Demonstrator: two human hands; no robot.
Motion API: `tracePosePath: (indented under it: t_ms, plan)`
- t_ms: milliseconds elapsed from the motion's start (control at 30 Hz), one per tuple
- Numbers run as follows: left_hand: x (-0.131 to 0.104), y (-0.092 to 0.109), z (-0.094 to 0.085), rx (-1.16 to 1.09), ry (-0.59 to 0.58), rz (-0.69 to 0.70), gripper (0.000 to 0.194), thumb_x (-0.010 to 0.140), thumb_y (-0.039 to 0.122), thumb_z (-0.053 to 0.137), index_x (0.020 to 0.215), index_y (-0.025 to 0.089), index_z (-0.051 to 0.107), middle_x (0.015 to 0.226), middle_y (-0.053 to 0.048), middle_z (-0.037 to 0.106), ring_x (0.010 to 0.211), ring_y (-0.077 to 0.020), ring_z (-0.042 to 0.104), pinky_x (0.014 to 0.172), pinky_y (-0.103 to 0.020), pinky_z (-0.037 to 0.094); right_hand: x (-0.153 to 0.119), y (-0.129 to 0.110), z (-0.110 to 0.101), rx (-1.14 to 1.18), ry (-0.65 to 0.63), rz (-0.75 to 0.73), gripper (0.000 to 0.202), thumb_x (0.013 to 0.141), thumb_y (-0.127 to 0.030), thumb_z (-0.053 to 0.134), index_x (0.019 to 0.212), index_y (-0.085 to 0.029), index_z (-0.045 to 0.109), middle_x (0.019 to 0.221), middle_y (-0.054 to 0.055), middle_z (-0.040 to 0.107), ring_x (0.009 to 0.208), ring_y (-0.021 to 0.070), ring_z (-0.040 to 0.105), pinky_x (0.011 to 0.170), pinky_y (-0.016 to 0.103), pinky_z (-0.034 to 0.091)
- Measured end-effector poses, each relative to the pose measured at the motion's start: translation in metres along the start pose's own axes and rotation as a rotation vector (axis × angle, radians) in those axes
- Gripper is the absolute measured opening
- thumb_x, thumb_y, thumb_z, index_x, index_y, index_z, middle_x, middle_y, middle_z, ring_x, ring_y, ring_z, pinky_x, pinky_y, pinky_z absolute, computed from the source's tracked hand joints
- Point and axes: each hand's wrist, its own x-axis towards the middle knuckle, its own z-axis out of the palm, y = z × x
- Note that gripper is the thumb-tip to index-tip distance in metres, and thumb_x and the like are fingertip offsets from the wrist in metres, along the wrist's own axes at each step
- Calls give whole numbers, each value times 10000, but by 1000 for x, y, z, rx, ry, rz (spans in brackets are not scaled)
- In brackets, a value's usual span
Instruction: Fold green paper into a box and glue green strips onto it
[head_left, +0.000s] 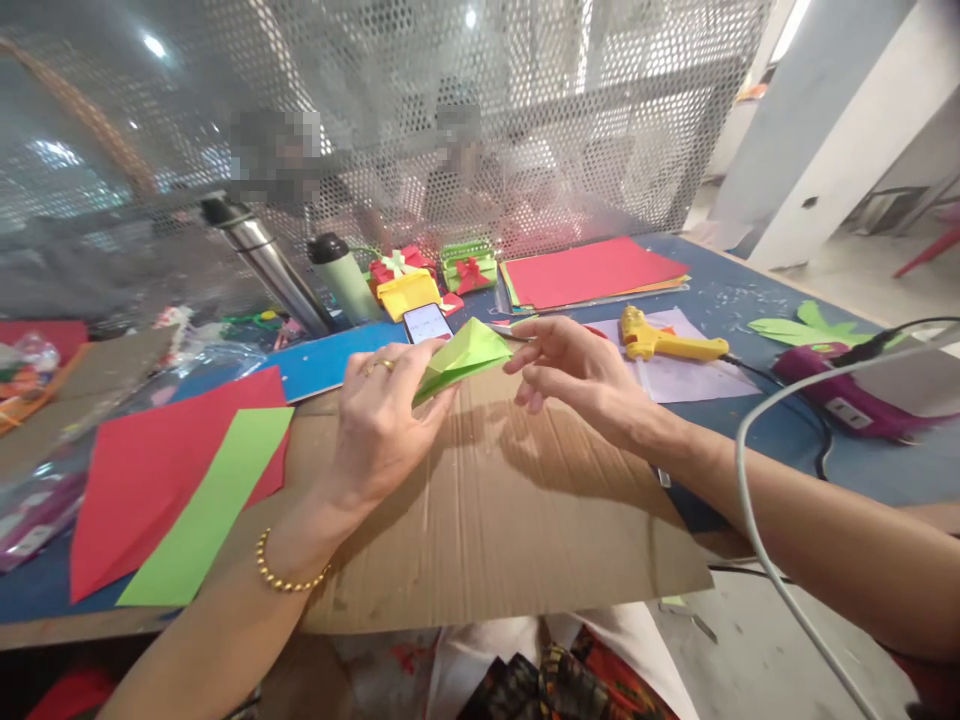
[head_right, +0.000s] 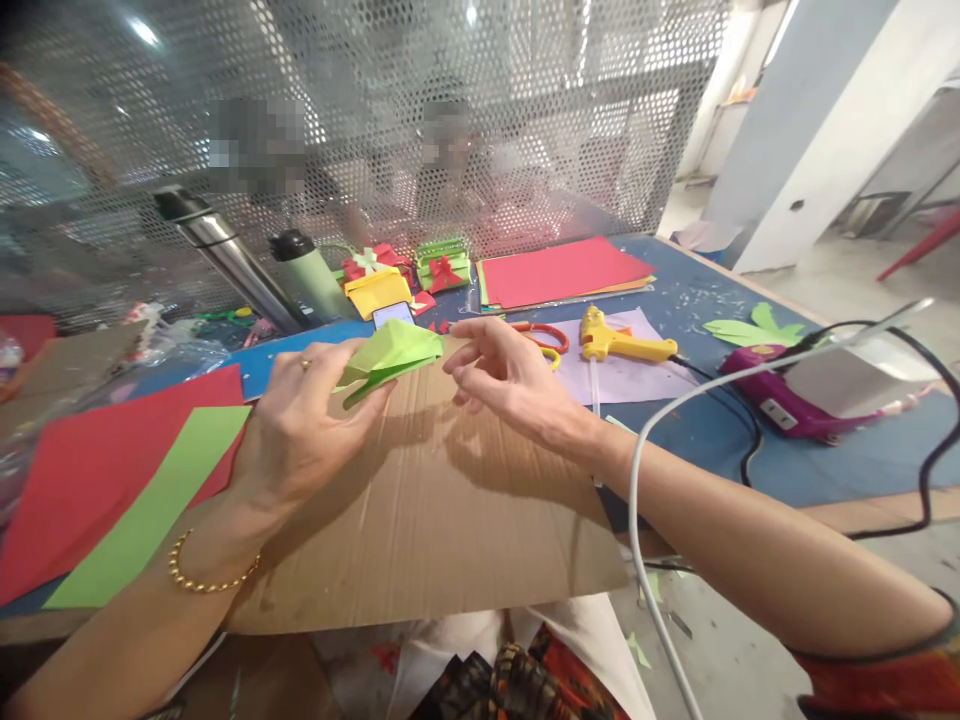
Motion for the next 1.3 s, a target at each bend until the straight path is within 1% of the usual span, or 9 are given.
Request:
tracePosePath:
  t_ms: [167,467,633,700,800,900,1000,1200,1300]
  plan:
    - [-10,10,11,85,79,56,282,980,328,670,1224,187,667,1136,-127,763,977,-261,746,827,-358,557,-9,0,17,225,-149,155,826,830,-400,813,1511,-227,379,1192,110,699,963,219,725,691,340,648]
    - [-14,30,9,-66,-20,67,327,978,292,679,1288,199,637,1202,-128,758,1078,-267,745,906,-371,605,-1,14,20,-2,85,39,475,868,-262,656,1309,-218,485,873,0,664,696,167,690,585,320,587]
    - [-13,38,1,-586,-267,-227,339,1051,430,550,1287,209,652,1182,-109,773,1032,-235,758,871,-361,649,3,15,9,-299,182,-164,387,858,-188,567,1244,-198,551,859,0,659,696,144,624,645,315,522]
    - [-11,37,2,-760,-268,-414,338,1065,451,510,1243,203,654,1129,-100,768,952,-206,762,814,-330,658,2,14,8,-372,163,-232,339,891,-201,547,1229,-190,565,796,-14,643,659,131,597,630,298,491]
    - [-7,32,4,-918,-183,-617,452,939,511,708,1261,210,610,1092,-83,728,806,-175,737,640,-273,636,-2,10,8,-457,109,-324,317,911,-183,547,1227,-198,571,784,-21,655,642,122,603,628,278,482]
    - [-1,26,4,-1087,-333,-741,618,841,539,810,1303,179,610,857,-32,707,580,-129,657,462,-218,517,-7,6,9,-574,86,-438,329,922,-148,547,1244,-210,575,836,-6,706,691,133,657,675,274,512]
    - [4,24,1,-1204,-467,-759,522,821,524,832,1153,141,709,738,-20,699,572,-138,658,519,-240,534,-11,3,9,-664,98,-577,327,939,-105,542,1242,-221,584,893,7,745,789,149,709,785,286,553]
    - [5,24,4,-1182,-296,-692,336,785,455,882,928,172,772,896,-60,780,749,-171,709,692,-293,587,-14,-8,6,-711,152,-650,271,963,-155,601,1227,-214,606,967,38,765,854,182,726,876,343,558]
    - [5,22,6,-1169,-280,-700,317,819,451,857,921,165,766,824,-53,774,706,-164,710,689,-291,587,-14,-17,4,-672,216,-573,57,981,-220,606,1008,-219,657,902,39,734,803,179,685,787,329,534]
